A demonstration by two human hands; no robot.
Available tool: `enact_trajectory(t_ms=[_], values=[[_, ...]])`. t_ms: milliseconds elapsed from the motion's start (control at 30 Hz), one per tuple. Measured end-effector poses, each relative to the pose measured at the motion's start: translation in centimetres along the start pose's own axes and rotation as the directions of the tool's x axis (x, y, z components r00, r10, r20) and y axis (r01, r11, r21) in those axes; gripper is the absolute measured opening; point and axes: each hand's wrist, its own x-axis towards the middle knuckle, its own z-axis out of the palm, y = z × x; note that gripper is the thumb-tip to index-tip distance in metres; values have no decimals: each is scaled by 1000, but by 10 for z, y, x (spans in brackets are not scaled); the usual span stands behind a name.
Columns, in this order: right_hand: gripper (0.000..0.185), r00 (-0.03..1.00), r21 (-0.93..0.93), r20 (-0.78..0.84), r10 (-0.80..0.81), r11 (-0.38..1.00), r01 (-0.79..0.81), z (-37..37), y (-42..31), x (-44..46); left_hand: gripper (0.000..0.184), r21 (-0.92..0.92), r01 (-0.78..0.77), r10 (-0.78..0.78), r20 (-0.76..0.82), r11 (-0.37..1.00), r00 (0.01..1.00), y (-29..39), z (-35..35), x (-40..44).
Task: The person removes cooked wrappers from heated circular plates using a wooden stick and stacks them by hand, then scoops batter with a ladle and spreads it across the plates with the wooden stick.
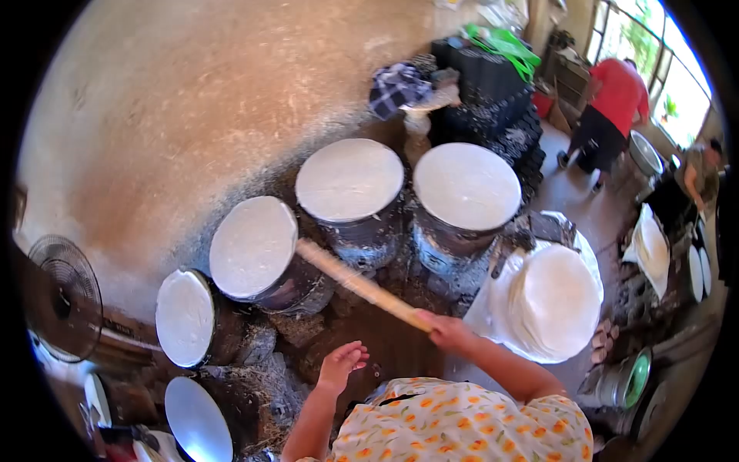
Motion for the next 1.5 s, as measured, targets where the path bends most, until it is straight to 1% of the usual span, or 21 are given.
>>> enact_trajectory(t_ms=[67,100,167,200,300,367,400,467,667,767,833,867,967,1033,1100,1167,1233,1367,1400,1467,1500], values=[[64,996,58,73,-48,997,44,-13,-15,3,37,-127,-164,167,16,978,986,-5,33,-8],[65,987,71,74,-142,988,137,11,-59,94,37,-128,-253,258,22,959,966,36,-35,11],[68,951,169,252,-181,976,141,44,-98,128,38,-348,-258,295,57,901,954,42,-57,-4],[68,945,146,288,-158,982,120,47,-103,123,39,-466,-267,277,-48,843,960,27,-44,-4],[60,929,224,194,-314,937,270,55,-123,164,39,-331,-435,373,-237,838,897,42,-86,-9],[44,887,35,141,-439,898,439,41,-97,188,43,-305,-522,456,-264,797,850,61,-96,-17],[32,891,59,-29,-453,889,454,26,-84,195,42,-295,-532,446,-313,794,839,57,-103,-18],[23,932,-57,-130,-339,941,334,-12,-47,221,41,-272,-568,449,-393,777,803,52,-121,-17],[14,870,-306,-488,-72,948,-93,-147,82,319,37,-208,-604,411,-562,770,718,41,-140,-13],[20,807,-429,-567,-164,895,-119,-230,124,381,32,-172,-533,343,-598,828,725,45,-127,0],[34,771,-575,-588,-245,797,-185,-272,150,419,27,289,-416,495,-652,862,574,54,-110,7],[41,777,-464,-625,-71,835,-297,-294,161,436,30,416,-380,562,-657,826,503,66,-97,14],[65,740,-432,-665,96,759,-487,-340,217,499,34,626,-237,661,-630,743,408,106,-59,27],[78,734,-376,-620,277,716,-588,-360,211,521,33,605,-226,642,-672,763,369,107,-48,39],[92,700,-324,-557,447,659,-679,-377,207,546,30,370,-342,479,-813,864,331,109,-39,50],[92,710,-376,-526,469,620,-688,-384,212,565,31,488,-252,546,-787,836,287,129,-25,54],[89,727,-390,-511,459,630,-672,-377,237,578,32,301,-335,409,-852,893,325,125,-19,58],[71,751,-378,-482,452,665,-644,-370,290,606,36,453,-272,521,-804,849,285,133,-13,64],[71,750,-379,-480,456,663,-645,-372,299,607,31,377,-321,469,-835,869,288,130,-13,67],[50,727,-297,-643,241,797,-526,-379,315,608,28,293,-367,411,-861,883,301,128,-19,69],[50,728,-303,-643,239,793,-529,-389,316,611,28,1,-489,189,-923,872,336,137,-21,71]])
